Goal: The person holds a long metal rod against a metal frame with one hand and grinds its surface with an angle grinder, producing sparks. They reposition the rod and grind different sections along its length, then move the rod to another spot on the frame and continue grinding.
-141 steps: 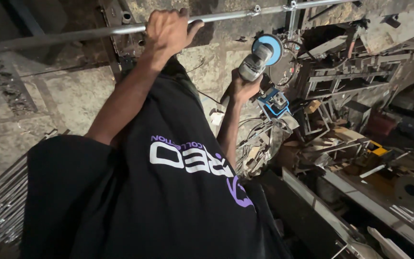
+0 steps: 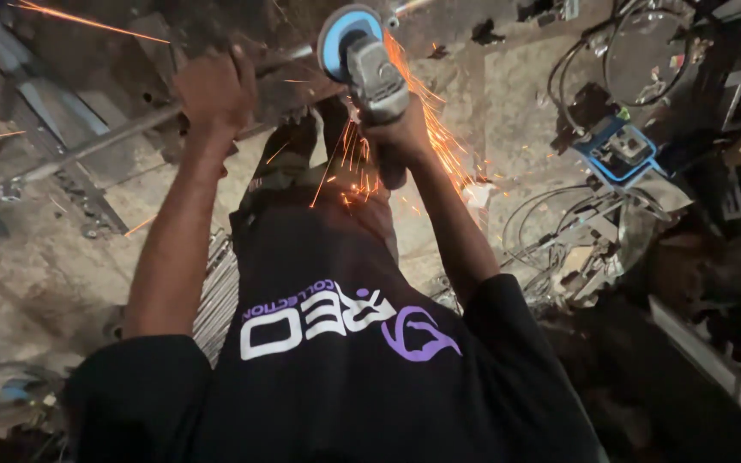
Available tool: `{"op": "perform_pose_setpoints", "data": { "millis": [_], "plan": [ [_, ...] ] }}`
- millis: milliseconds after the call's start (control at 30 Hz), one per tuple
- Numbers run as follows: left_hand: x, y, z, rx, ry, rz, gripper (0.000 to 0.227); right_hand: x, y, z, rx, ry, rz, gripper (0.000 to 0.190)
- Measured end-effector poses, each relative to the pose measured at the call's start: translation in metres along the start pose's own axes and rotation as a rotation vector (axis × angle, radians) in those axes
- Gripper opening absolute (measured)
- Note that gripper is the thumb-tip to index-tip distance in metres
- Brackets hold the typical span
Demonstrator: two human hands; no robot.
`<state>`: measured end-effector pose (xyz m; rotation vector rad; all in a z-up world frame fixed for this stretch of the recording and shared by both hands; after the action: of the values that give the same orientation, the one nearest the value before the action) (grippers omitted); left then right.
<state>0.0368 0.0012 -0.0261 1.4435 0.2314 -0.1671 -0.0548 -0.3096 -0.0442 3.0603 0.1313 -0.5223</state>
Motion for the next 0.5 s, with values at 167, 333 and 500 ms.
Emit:
{"op": "perform_pose_setpoints", "data": {
  "millis": [167,333,500],
  "plan": [
    [0.003,0.002,0.0,0.016,0.021,-0.002,0.06,-0.002,0.0,-0.018,-0.076,0.008,0.038,0.042],
    [-0.001,-0.004,0.0,-0.03,-0.019,0.024,0.061,0.002,-0.007,-0.024,0.057,0.061,0.017,0.032],
    [-0.009,0.043,0.018,-0.053,-0.149,0.268,0.058,-0.008,-0.015,-0.051,0.167,0.123,0.065,0.048]
  ]
}}
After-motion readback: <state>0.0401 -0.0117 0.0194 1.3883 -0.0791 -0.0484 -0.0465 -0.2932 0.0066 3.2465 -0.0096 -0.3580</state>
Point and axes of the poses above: each hand's wrist, its own x-axis towards the middle knuckle, its own y-axis out of the back of the hand, z = x × y, the point moved 4 cm from there along x, towards the middle knuckle, and after that the axes turned 12 degrees about y, right-handed, at the moved point
